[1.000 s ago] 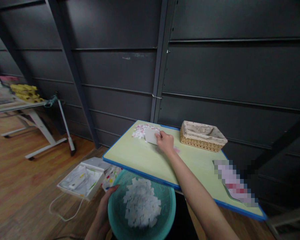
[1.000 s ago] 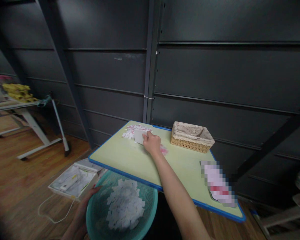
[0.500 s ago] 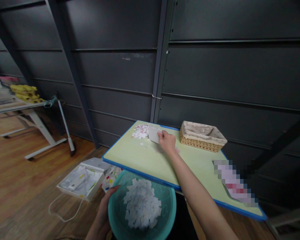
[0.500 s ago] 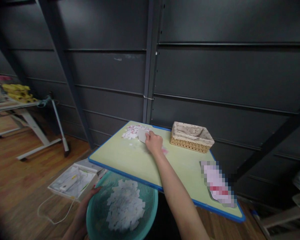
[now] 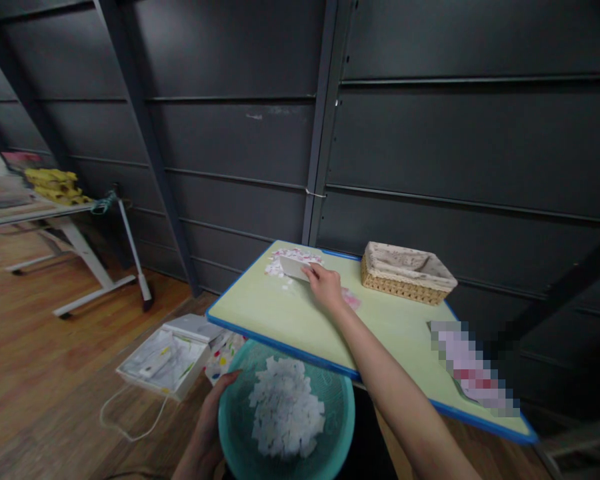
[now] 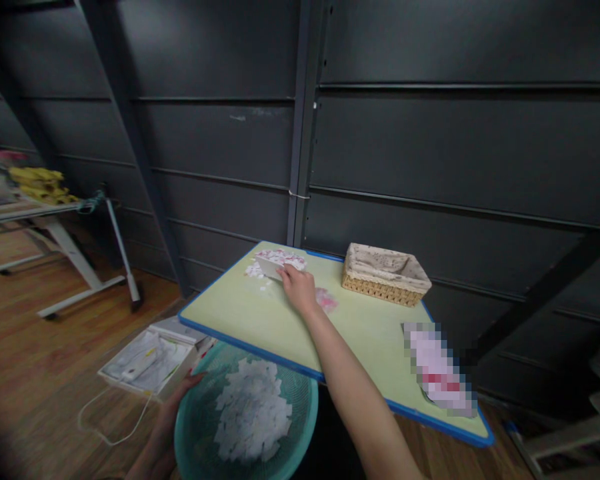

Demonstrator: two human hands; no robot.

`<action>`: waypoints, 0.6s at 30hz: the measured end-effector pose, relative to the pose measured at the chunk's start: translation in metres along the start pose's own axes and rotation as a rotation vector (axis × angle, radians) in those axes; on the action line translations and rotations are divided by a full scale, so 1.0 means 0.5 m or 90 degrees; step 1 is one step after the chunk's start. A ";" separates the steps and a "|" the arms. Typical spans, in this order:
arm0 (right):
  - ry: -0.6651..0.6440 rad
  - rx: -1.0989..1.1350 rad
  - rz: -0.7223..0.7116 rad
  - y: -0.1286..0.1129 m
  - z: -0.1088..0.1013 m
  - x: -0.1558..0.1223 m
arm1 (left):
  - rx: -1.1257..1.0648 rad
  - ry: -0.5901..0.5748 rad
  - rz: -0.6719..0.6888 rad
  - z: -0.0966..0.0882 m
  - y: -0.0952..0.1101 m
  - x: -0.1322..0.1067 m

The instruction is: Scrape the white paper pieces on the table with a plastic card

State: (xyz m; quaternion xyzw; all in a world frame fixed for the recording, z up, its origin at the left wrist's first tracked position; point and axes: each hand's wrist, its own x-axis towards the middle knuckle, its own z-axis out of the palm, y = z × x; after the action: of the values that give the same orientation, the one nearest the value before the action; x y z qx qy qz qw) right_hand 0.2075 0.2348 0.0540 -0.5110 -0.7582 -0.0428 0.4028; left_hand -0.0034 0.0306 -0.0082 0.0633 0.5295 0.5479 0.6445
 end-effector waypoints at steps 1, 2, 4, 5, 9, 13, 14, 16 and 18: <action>-0.012 0.002 -0.013 -0.001 0.006 -0.001 | -0.002 -0.004 0.001 -0.001 0.000 0.002; -0.023 0.001 -0.024 -0.002 0.011 -0.001 | -0.003 -0.007 0.000 -0.002 -0.001 0.003; -0.043 -0.006 -0.036 -0.006 0.018 -0.001 | -0.005 -0.011 0.000 -0.003 -0.001 0.005; -0.054 -0.011 -0.040 -0.008 0.019 -0.001 | -0.006 -0.012 -0.001 -0.002 0.000 0.005; -0.081 -0.050 -0.041 -0.020 0.007 -0.003 | -0.025 -0.011 0.005 0.001 0.000 0.001; -0.054 -0.085 -0.014 -0.024 -0.019 -0.003 | -0.028 -0.024 0.008 0.001 -0.004 0.000; -0.039 -0.091 -0.002 -0.023 -0.025 -0.001 | -0.026 -0.027 0.011 0.000 -0.004 0.000; -0.007 -0.101 0.032 -0.018 -0.035 0.003 | -0.029 -0.031 0.014 0.001 -0.004 0.001; 0.011 -0.113 0.066 -0.012 -0.043 0.006 | -0.053 -0.030 -0.001 0.001 -0.002 0.000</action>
State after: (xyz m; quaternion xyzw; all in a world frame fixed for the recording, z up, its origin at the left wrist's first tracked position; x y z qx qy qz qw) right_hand 0.2141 0.2241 0.0725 -0.5827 -0.7206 -0.0938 0.3640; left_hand -0.0024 0.0308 -0.0086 0.0488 0.4913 0.5673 0.6591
